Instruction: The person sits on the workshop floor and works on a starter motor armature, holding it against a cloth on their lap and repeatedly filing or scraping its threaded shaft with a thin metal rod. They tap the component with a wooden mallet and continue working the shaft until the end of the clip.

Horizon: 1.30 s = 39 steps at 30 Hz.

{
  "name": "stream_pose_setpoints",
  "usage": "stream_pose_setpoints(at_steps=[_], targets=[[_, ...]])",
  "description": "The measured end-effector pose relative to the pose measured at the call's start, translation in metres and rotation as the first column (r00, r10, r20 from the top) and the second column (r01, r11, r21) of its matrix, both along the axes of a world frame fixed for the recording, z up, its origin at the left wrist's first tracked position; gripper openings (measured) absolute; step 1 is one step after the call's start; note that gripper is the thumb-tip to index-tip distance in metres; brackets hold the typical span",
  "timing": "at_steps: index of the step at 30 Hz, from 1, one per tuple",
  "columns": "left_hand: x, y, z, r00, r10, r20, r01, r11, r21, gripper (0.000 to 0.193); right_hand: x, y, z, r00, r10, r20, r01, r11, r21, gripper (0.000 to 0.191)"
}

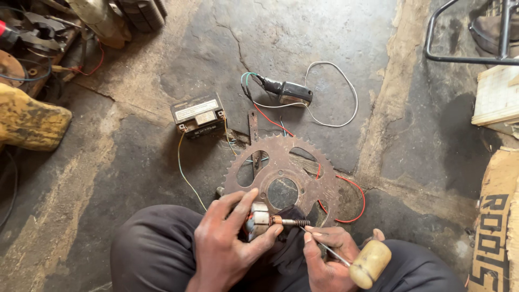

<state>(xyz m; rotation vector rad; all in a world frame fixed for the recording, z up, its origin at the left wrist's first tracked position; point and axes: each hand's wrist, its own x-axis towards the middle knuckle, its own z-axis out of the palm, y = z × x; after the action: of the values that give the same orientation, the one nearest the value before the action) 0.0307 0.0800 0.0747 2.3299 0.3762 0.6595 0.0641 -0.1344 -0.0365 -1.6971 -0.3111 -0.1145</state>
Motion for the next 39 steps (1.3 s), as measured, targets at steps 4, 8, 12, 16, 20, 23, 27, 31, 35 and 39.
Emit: stream_pose_setpoints(at_steps=[4, 8, 12, 16, 20, 23, 27, 31, 35, 39], targets=[[0.005, -0.005, -0.003, 1.0, -0.003, 0.022, 0.002, 0.999, 0.045, 0.059, 0.003, 0.004, 0.001, 1.0, -0.016, -0.021, 0.017, 0.998, 0.053, 0.019], [0.009, -0.006, -0.002, 0.999, 0.029, 0.038, -0.032, 0.998, 0.063, 0.046, 0.009, 0.008, 0.001, 1.0, -0.02, -0.012, 0.021, 0.99, 0.138, 0.019], [0.004, -0.009, 0.004, 0.996, 0.071, 0.048, -0.072, 0.997, 0.026, 0.041, 0.01, 0.01, 0.001, 1.0, -0.014, -0.024, 0.018, 0.981, 0.195, 0.019], [-0.004, -0.01, 0.01, 0.994, 0.112, 0.012, -0.111, 0.993, -0.041, 0.037, 0.005, 0.012, 0.004, 0.998, -0.047, -0.044, 0.054, 0.986, 0.157, 0.019], [-0.007, -0.008, 0.013, 0.985, 0.153, -0.079, -0.16, 0.982, -0.096, 0.035, 0.0, 0.012, 0.007, 0.999, -0.045, -0.02, 0.047, 0.991, 0.128, 0.02], [-0.006, -0.007, 0.014, 0.973, 0.186, -0.134, -0.198, 0.977, -0.079, 0.035, -0.003, 0.012, 0.005, 0.999, -0.002, -0.052, 0.009, 0.991, 0.13, 0.02], [-0.004, -0.008, 0.013, 0.971, 0.206, -0.119, -0.208, 0.978, -0.008, 0.033, -0.003, 0.008, 0.0, 0.999, 0.035, -0.016, -0.034, 0.997, 0.071, 0.021], [-0.005, -0.006, 0.009, 0.984, 0.18, -0.016, -0.18, 0.984, -0.002, 0.033, 0.001, 0.002, -0.006, 0.973, 0.135, 0.188, -0.139, 0.99, 0.009, 0.024], [-0.007, -0.003, 0.003, 0.989, 0.143, -0.036, -0.145, 0.988, -0.056, 0.035, 0.001, -0.004, -0.012, 0.982, 0.115, 0.151, -0.12, 0.993, 0.019, 0.024], [-0.01, -0.001, -0.005, 0.996, 0.084, -0.025, -0.086, 0.993, -0.081, 0.037, -0.001, -0.007, -0.019, 0.946, 0.124, 0.298, -0.115, 0.992, -0.046, 0.028]])
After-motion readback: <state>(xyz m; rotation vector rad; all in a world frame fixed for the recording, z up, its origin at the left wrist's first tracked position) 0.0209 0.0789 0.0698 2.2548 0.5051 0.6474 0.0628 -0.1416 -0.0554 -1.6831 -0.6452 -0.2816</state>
